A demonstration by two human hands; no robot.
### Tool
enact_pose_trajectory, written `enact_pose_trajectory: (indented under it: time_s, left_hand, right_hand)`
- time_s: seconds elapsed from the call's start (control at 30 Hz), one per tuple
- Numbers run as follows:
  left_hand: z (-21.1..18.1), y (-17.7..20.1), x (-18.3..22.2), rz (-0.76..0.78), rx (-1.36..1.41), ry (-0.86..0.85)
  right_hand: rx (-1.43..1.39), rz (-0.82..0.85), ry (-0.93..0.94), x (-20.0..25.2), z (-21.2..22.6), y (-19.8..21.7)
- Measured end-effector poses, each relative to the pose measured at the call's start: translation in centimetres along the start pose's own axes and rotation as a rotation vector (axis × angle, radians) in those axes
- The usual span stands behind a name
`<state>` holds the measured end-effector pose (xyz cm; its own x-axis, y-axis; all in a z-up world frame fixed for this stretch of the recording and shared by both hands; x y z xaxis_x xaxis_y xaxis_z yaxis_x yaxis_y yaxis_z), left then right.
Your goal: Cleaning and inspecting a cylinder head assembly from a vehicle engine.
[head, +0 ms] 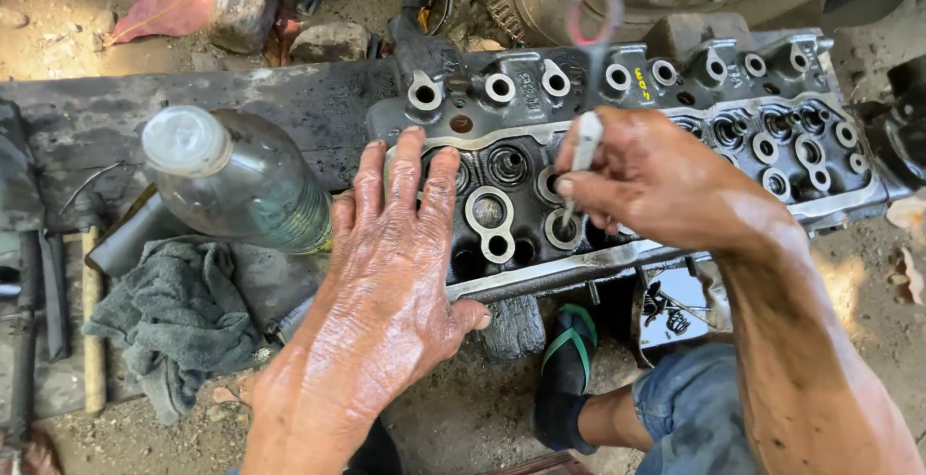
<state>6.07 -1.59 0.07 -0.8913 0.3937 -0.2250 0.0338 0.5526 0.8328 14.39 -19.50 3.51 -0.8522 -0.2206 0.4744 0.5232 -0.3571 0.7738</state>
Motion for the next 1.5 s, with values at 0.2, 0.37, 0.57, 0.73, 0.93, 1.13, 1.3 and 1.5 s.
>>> enact_pose_trajectory:
  time_s: [0.2,0.37,0.57,0.73,0.93,1.13,1.3,1.5]
  left_hand:
    - [-0.1,0.0,0.0,-0.015,-0.026,-0.01]
    - [-0.2,-0.2,-0.1,0.049,-0.016,0.004]
    - [0.1,-0.2,-0.2,0.03,-0.059,-0.009]
    - [0.3,-0.4,-0.2,0.053,-0.079,0.003]
    - [0.4,-0.5,-0.5,0.094,-0.132,0.017]
    - [1.0,-0.9,-0.5,0.137,-0.168,0.009]
    - [1.8,-1.5,-0.4,0.19,-0.174,0.046]
    - [2.0,-1.6,-0.3,0.179,-0.132,0.034]
  right_hand:
    - [0.051,-0.183,0.264,2.4,0.5,0.1]
    - [0.166,-0.121,0.216,2.2,2.1,-0.2]
    - [-0.722,0.051,-0.028,0.2,-3.9,-1.3]
    - [-0.459,-0.317,0.257,3.3,-3.1,-0.4]
    - [-0.491,-0.356,0.408,4.4,-3.2,0.2]
    - [-0.435,-0.345,0.406,4.8,-2.8,0.7]
    - [-0.518,-0.318,0.38,4.3,-3.1,0.5]
    - [-0.499,-0.373,0.416,4.6,-2.9,0.6]
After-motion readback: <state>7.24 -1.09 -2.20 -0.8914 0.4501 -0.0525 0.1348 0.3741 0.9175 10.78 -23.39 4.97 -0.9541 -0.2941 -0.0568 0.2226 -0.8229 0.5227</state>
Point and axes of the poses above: each hand's wrist, its own x-axis away from the middle knuckle, its own y-axis out of the back of the hand, z = x × y, the point moved 7 cm from there along -x, towards the middle knuckle, and after that the axes turned 10 degrees about -y, right-handed, at the moved point
